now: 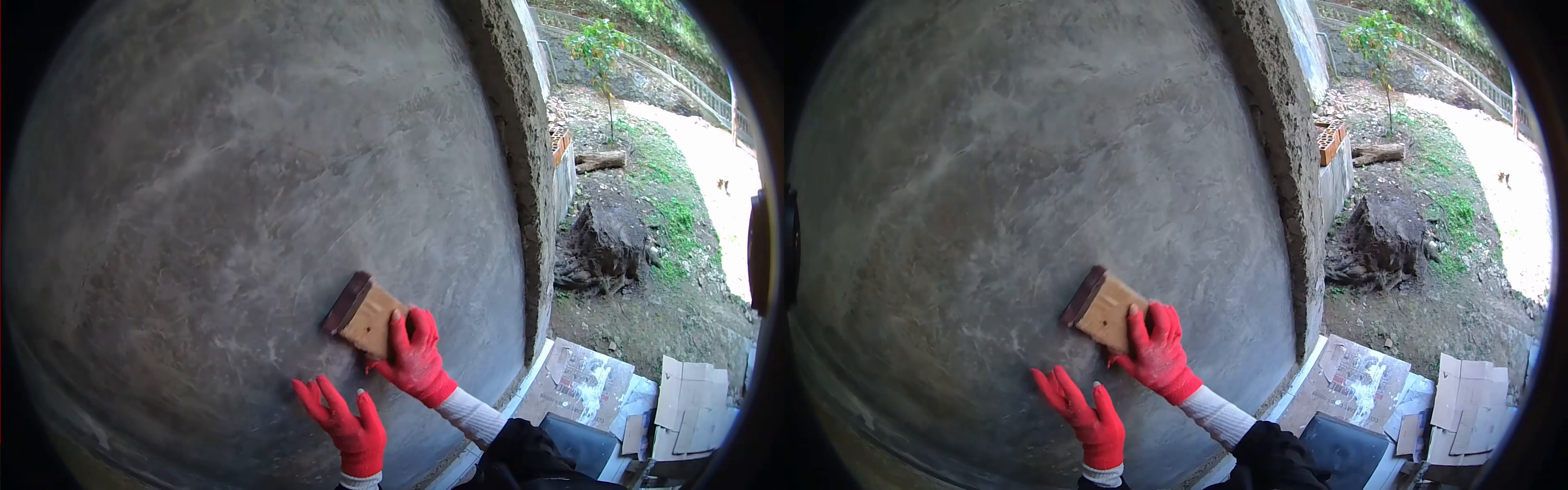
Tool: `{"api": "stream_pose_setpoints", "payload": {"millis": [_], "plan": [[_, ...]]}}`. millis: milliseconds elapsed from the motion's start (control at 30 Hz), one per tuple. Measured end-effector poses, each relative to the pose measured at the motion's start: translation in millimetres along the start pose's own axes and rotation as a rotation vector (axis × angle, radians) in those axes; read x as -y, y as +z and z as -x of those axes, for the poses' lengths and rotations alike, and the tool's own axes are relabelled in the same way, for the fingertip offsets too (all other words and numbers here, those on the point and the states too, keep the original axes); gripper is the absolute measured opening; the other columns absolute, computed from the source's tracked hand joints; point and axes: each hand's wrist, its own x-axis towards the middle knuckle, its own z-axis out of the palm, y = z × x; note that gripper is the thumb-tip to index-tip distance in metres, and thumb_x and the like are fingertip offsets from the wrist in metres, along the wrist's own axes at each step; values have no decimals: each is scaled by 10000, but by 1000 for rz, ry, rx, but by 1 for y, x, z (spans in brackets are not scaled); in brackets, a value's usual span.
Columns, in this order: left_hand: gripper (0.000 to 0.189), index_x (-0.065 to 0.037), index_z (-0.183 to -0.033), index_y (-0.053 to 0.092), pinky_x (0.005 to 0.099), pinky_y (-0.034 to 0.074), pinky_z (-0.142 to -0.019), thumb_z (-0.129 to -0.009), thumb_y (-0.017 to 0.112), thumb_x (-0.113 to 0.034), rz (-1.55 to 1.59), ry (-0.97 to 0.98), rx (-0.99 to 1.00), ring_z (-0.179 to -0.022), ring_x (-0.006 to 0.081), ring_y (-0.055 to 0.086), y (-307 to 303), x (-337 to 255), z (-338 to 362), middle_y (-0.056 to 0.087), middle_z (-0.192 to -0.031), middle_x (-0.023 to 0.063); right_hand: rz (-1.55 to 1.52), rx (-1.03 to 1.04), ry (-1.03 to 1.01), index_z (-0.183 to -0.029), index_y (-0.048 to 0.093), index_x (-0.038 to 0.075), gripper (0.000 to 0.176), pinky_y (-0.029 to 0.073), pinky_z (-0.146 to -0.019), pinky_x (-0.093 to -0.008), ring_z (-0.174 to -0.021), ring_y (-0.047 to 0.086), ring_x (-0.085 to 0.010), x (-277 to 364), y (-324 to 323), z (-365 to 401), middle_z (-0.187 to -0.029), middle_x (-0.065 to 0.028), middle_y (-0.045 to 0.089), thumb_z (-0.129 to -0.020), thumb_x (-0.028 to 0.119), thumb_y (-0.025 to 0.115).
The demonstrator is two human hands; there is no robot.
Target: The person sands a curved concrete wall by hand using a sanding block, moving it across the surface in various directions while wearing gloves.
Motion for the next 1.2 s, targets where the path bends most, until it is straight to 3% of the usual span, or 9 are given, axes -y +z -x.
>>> {"api": "stream_pose_setpoints", "payload": {"millis": [267, 333, 467, 567, 733, 833, 933, 1033, 1200], "plan": [[558, 62, -1428, 288, 575, 277, -1084, -938, 470, -135, -207, 213, -194, -1387, 475, 227, 36, 6, -36, 153, -1520, 304, 116, -186, 191, -1387, 409, 32, 942, 346, -1012, -503, -1210, 394, -452, -136, -50, -175, -1350, -287, 367, -619, 395, 815], [502, 27, -1332, 441, 617, 320, -1041, -922, 564, -235, -406, 295, -257, -1293, 456, 392, 40, 0, -45, 394, -1412, 274, 182, -179, 181, -1365, 437, 36, 917, 346, -1010, -514, -1206, 397, -457, -167, -40, -128, -1335, -290, 381, -618, 410, 813], [466, 8, -1268, 483, 613, 339, -1028, -909, 577, -273, -557, 291, -226, -1255, 492, 400, 56, 6, -58, 405, -1371, 290, 150, -148, 305, -1416, 322, 18, 1072, 390, -957, -559, -1168, 431, -488, -249, -2, 39, -1343, -314, 325, -557, 380, 850], [409, 10, -1199, 520, 612, 376, -992, -915, 569, -279, -680, 437, -209, -1205, 490, 445, 63, 3, -63, 449, -1315, 276, 133, -109, 256, -1432, 308, 15, 1079, 385, -959, -557, -1160, 427, -483, -264, -17, 12, -1339, -308, 338, -567, 372, 845], [374, 15, -1155, 539, 603, 405, -965, -923, 561, -278, -737, 380, -216, -1161, 485, 480, 63, -9, -67, 481, -1263, 266, 128, -200, 208, -1386, 433, 38, 951, 366, -989, -487, -1189, 415, -421, -232, -73, -190, -1347, -252, 382, -596, 386, 833], [372, 20, -1159, 538, 598, 406, -969, -928, 555, -271, -772, 385, -222, -1159, 477, 485, 60, -14, -70, 493, -1247, 263, 101, -225, 232, -1390, 429, 46, 949, 359, -999, -490, -1201, 406, -425, -241, -68, -185, -1359, -249, 371, -602, 388, 832], [360, 21, -1161, 539, 594, 405, -976, -934, 546, -259, -777, 398, -262, -1160, 469, 489, 68, -11, -72, 506, -1230, 257, 131, -167, 195, -1437, 347, 48, 1099, 382, -997, -509, -1216, 401, -454, -287, -39, -52, -1361, -277, 331, -526, 374, 867], [349, 19, -1164, 542, 595, 402, -981, -940, 536, -248, -808, 403, -249, -1158, 464, 491, 67, -11, -68, 511, -1226, 251, 47, -106, 427, -1474, 273, 46, 1105, 386, -992, -499, -1198, 417, -442, -294, -29, 24, -1376, -277, 293, -567, 318, 843], [347, 17, -1166, 547, 599, 397, -986, -943, 535, -249, -807, 417, -266, -1151, 460, 494, 72, -14, -74, 510, -1232, 244, 152, -136, 93, -1367, 444, -3, 1029, 391, -983, -514, -1187, 429, -449, -290, -65, -124, -1355, -292, 352, -532, 422, 869]]}}
